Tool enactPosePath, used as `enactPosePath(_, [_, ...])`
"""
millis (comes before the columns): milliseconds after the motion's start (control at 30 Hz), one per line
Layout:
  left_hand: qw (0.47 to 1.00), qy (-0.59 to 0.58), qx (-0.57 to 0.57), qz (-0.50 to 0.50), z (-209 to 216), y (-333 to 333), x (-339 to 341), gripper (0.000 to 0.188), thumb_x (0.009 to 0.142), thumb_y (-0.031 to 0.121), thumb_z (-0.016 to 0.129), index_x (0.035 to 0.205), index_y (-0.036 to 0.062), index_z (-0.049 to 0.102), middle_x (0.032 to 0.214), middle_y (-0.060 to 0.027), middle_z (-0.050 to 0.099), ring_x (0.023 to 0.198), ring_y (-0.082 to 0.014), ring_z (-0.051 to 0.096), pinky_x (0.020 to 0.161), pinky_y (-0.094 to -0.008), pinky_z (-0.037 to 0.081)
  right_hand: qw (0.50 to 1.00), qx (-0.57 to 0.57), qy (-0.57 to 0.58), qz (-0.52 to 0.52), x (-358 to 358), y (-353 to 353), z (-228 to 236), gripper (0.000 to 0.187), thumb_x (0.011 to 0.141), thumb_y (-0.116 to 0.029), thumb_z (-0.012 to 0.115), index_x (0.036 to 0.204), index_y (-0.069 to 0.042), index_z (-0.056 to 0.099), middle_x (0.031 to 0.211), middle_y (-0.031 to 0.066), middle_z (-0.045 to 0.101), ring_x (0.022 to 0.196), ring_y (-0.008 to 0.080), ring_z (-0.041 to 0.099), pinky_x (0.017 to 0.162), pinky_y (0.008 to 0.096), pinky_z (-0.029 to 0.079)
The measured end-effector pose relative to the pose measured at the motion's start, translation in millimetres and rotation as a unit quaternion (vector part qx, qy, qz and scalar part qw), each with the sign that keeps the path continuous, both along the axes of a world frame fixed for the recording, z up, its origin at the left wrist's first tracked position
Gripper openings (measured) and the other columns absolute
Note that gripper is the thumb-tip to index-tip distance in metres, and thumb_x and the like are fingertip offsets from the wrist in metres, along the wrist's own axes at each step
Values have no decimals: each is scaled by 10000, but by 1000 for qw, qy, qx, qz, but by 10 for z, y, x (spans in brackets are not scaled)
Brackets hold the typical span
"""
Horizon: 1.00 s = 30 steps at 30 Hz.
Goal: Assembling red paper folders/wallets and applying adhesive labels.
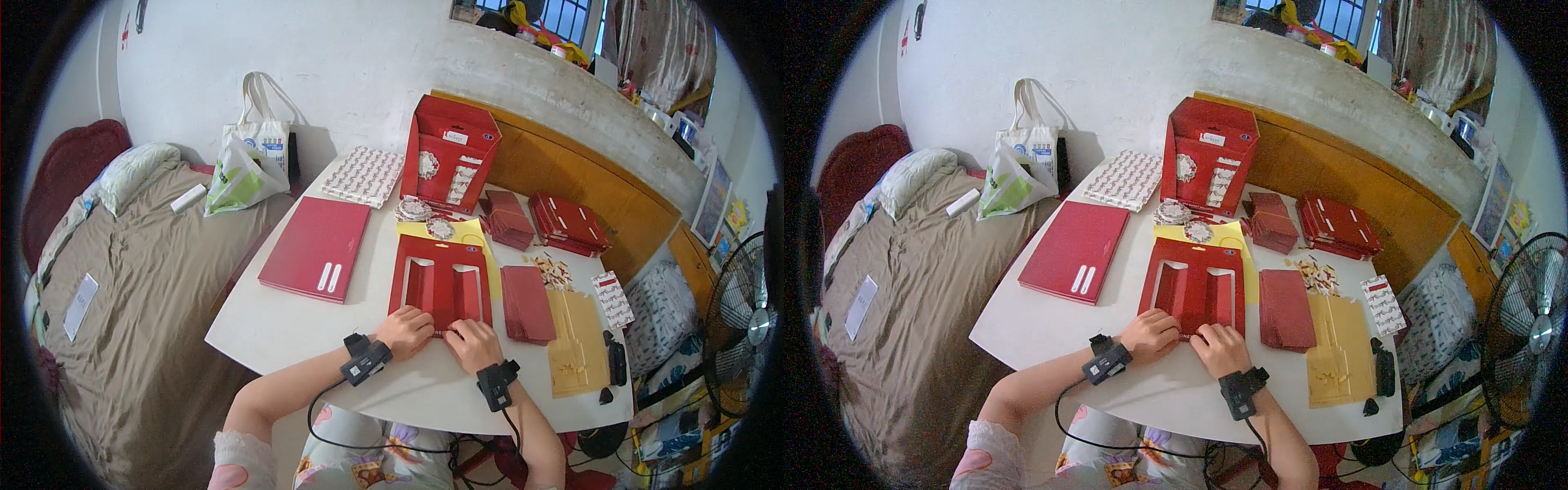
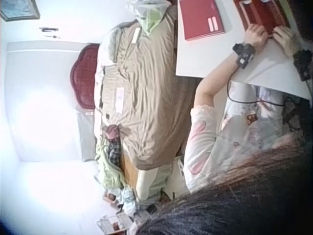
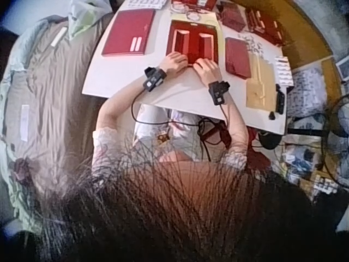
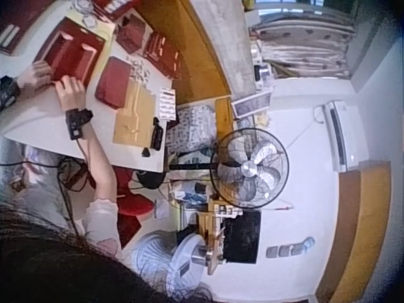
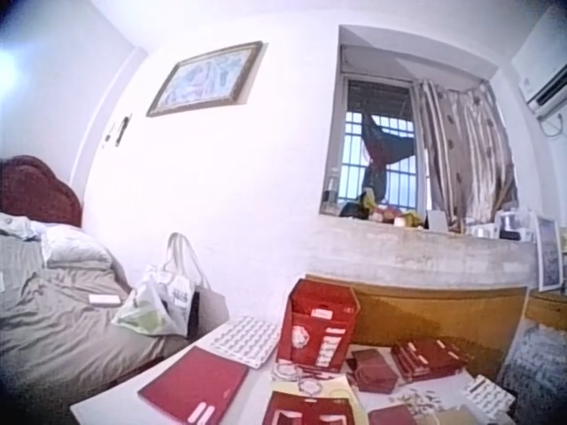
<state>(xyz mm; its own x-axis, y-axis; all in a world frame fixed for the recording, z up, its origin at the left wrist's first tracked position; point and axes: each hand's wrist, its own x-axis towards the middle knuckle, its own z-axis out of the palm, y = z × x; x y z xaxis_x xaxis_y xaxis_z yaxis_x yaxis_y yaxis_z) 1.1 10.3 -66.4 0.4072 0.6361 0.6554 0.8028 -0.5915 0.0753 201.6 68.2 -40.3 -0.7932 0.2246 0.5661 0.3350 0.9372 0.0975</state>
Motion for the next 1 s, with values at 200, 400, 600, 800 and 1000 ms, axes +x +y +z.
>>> enactPosePath(200, [995, -78, -29, -57, 24, 78, -83, 166, 704, 80, 703, 830, 29, 608, 909, -106, 611, 851, -281, 617, 757, -379, 505, 998, 47, 7, -40, -111, -47, -1, 73, 730, -87, 617, 797, -60, 610, 815, 42, 555, 813, 201, 589, 709, 334, 480])
enactPosePath(400, [997, -47, -29, -45, -31, 145, -55, 130, 719, 86, 675, 812, 37, 599, 861, -86, 598, 810, -267, 607, 724, -379, 495, 997, 63, 38, -22, -106, 15, -45, 51, 720, -87, 612, 750, -53, 590, 759, 42, 515, 791, 204, 547, 705, 341, 468])
enactPosePath(600, [998, -27, 0, -53, 23, 151, -62, 109, 693, 86, 674, 770, 73, 599, 818, -53, 587, 797, -238, 600, 744, -357, 463, 999, 31, 34, 0, -99, 36, -40, 34, 708, -58, 598, 701, -49, 566, 740, 53, 496, 771, 220, 533, 712, 340, 457])
enactPosePath(800, [998, -13, -29, -63, 60, 192, -93, 87, 695, 92, 676, 748, 82, 608, 848, -35, 612, 826, -232, 607, 777, -354, 465, 999, -11, 41, 22, -87, 104, -48, 35, 709, -35, 602, 700, -35, 567, 742, 62, 500, 767, 235, 531, 717, 346, 456])
enactPosePath(1000, [986, -105, -86, -95, 53, 156, -199, 98, 724, 95, 698, 761, 59, 615, 904, -64, 641, 874, -239, 620, 796, -365, 481, 992, -98, 75, 33, 90, 228, -111, 97, 691, 3, 673, 759, -34, 613, 843, 55, 582, 846, 241, 563, 765, 355, 464])
